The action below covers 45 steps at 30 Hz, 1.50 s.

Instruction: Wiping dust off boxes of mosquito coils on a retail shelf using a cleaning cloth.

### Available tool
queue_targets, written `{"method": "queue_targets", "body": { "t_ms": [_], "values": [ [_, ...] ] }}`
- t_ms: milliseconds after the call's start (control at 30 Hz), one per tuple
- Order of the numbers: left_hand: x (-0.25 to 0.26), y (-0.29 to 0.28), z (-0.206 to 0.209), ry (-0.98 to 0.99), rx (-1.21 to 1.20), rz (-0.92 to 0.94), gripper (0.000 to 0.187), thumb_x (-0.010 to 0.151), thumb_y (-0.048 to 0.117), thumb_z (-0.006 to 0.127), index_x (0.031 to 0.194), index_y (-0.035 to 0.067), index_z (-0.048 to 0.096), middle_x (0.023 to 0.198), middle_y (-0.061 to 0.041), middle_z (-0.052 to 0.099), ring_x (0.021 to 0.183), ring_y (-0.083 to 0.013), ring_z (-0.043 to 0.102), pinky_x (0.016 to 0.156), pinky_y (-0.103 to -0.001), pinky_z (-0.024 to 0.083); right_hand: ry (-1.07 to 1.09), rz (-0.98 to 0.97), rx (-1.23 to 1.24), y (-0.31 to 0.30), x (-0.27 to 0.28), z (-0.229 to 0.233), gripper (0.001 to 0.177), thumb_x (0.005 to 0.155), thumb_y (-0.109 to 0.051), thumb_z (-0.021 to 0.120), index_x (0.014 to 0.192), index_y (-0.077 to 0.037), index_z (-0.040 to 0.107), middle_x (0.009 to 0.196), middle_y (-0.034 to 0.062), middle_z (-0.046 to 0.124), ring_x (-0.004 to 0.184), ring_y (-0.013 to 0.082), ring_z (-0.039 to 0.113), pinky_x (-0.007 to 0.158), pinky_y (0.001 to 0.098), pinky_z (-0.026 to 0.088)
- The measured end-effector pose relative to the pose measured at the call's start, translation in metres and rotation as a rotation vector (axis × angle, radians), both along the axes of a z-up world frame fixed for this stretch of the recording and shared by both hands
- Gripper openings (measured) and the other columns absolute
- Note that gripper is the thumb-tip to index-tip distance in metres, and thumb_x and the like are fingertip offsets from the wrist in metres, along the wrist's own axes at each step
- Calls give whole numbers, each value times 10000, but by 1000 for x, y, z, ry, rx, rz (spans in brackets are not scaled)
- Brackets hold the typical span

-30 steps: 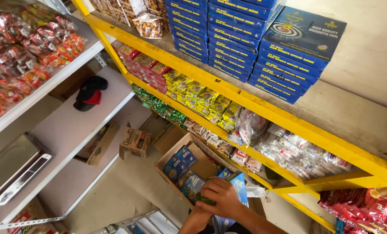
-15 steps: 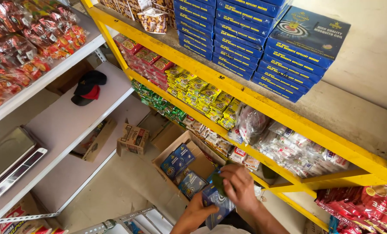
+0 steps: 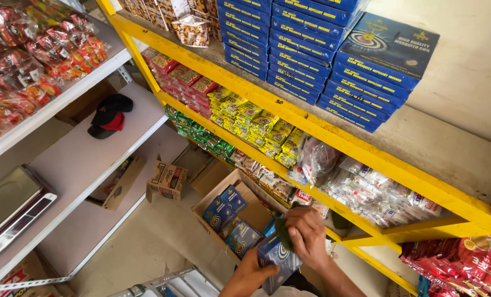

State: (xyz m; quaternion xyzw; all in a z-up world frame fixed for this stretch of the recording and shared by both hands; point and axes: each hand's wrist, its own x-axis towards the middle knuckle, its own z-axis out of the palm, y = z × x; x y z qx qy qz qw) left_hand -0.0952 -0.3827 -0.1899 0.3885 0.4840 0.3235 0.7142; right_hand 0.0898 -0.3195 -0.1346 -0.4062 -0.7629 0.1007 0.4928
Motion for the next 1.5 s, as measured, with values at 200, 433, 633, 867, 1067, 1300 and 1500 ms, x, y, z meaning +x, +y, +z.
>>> {"method": "queue_targets", "body": {
  "t_ms": [200,433,633,867,1067,1300,1500],
  "values": [
    [0,-2,-6,59,140,-32,425,808,67,688,1229,33,638,1007,-71,709,873,-131,601,797,-250,508,90,200,-82,-22,-36,19,176,925,-221,607,842,-77,663,1027,48,715,947,249,627,984,446,435],
    [0,-6,16,67,183,70,645,762,34,612,1407,22,582,1038,-60,744,853,-124,602,798,-223,504,74,73,-98,9,-15,-16,144,909,-167,609,841,-55,671,973,48,711,928,227,626,899,365,471],
    [0,-7,7,67,221,98,473,763,49,675,1233,11,637,982,-73,731,847,-135,613,784,-259,527,86,122,-116,-19,-39,19,115,866,-184,662,822,-78,668,979,31,724,955,229,622,961,419,447],
    [-1,-12,25,55,257,91,472,767,0,627,1237,36,657,949,-43,724,812,-127,579,763,-240,494,67,186,-25,-3,-26,3,106,854,-177,656,826,-75,641,993,53,725,941,234,621,975,437,463],
    [-4,-13,58,103,257,22,689,766,35,590,1453,84,562,1039,-44,721,802,-120,591,745,-223,507,94,-15,-86,2,-9,5,88,828,-135,673,816,-48,666,1020,56,722,987,232,625,939,373,448],
    [2,-14,29,120,315,26,451,788,117,713,1222,42,614,1059,-86,721,908,-162,620,833,-306,546,38,172,28,-28,-32,23,161,836,-247,687,816,-91,651,1034,39,710,996,255,645,1008,483,437],
    [-4,-15,56,65,247,51,695,796,-11,609,1482,38,518,961,-43,702,732,-103,558,644,-217,459,54,101,133,2,-15,-5,212,935,-292,585,848,-109,649,1037,50,715,998,225,638,938,416,485]
  ]
}}
